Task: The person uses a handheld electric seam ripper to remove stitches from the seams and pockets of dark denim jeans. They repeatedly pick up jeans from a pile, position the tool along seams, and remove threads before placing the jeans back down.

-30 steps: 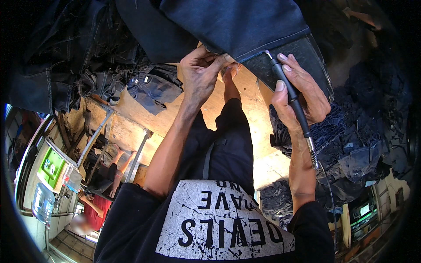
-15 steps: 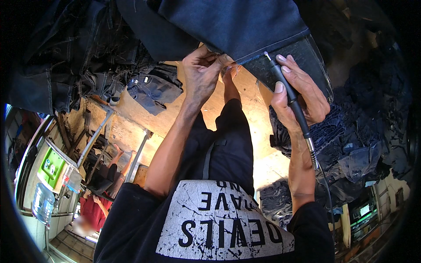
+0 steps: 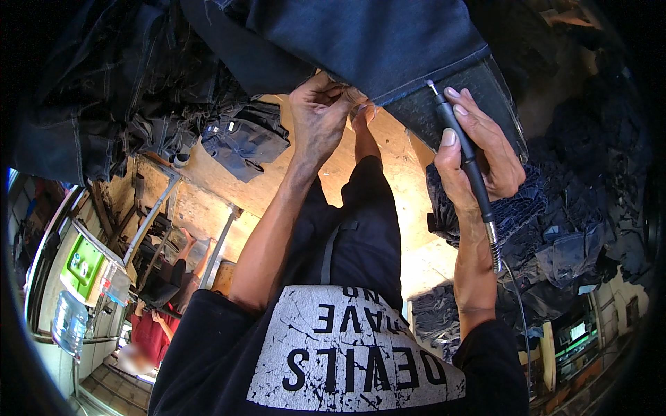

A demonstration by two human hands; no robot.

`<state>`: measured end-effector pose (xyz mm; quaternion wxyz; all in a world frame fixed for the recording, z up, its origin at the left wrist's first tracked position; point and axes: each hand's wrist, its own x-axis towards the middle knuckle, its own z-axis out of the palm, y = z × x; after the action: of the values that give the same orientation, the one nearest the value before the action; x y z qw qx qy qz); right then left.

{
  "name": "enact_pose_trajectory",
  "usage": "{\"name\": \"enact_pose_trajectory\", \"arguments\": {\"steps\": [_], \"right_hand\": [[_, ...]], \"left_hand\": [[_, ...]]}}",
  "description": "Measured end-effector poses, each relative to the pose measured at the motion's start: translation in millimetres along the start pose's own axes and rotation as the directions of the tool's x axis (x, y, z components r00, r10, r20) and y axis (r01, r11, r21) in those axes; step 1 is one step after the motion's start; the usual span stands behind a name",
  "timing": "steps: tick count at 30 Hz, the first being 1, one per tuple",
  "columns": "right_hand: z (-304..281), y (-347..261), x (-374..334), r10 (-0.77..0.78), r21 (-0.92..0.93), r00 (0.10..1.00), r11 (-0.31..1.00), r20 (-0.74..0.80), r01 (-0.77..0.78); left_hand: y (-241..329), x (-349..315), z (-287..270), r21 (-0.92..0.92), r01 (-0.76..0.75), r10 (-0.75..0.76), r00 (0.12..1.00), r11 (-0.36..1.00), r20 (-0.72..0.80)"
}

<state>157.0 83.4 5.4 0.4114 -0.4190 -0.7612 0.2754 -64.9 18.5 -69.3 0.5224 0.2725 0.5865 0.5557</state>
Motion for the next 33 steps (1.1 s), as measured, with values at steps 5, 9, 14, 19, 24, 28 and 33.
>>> {"name": "enact_pose_trajectory", "arguments": {"steps": [5, 9, 14, 19, 24, 28, 33], "right_hand": [[0.0, -0.1, -1.7, 0.012, -0.009, 1.000, 1.000, -0.022, -0.012], [-1.1, 0.4, -2.4, 0.011, -0.013, 0.999, 1.000, -0.030, -0.012], [-0.1, 1.3, -2.0, 0.029, -0.032, 0.998, 0.999, -0.058, -0.031], [-0.9, 0.5, -3.1, 0.045, -0.033, 0.998, 0.998, -0.046, -0.047], [-3.0, -1.0, -5.0, 0.078, -0.064, 0.996, 0.995, -0.047, -0.081], [-3.2, -1.9, -4.2, 0.090, -0.079, 0.995, 0.992, -0.048, -0.094], [-2.1, -1.5, -3.3, 0.096, -0.067, 0.992, 0.993, -0.079, -0.102]], "left_hand": [[-4.1, 2.4, 1.9, 0.013, 0.000, 0.000, 0.999, 1.000, -0.035], [-7.2, 6.1, 2.6, 0.161, -0.073, 0.083, 0.995, 0.984, -0.053], [-4.2, 6.5, 2.5, 0.087, 0.006, -0.004, 1.000, 0.996, -0.031], [-3.6, 7.2, 6.6, 0.128, 0.011, -0.003, 0.998, 0.992, -0.063], [-6.4, 7.7, 5.4, 0.177, 0.011, -0.004, 0.999, 0.984, -0.040], [-6.0, 9.0, 6.8, 0.176, 0.006, 0.003, 0.999, 0.984, -0.046], [0.6, 9.7, 14.2, 0.100, 0.025, -0.018, 0.997, 0.995, -0.070]]}}
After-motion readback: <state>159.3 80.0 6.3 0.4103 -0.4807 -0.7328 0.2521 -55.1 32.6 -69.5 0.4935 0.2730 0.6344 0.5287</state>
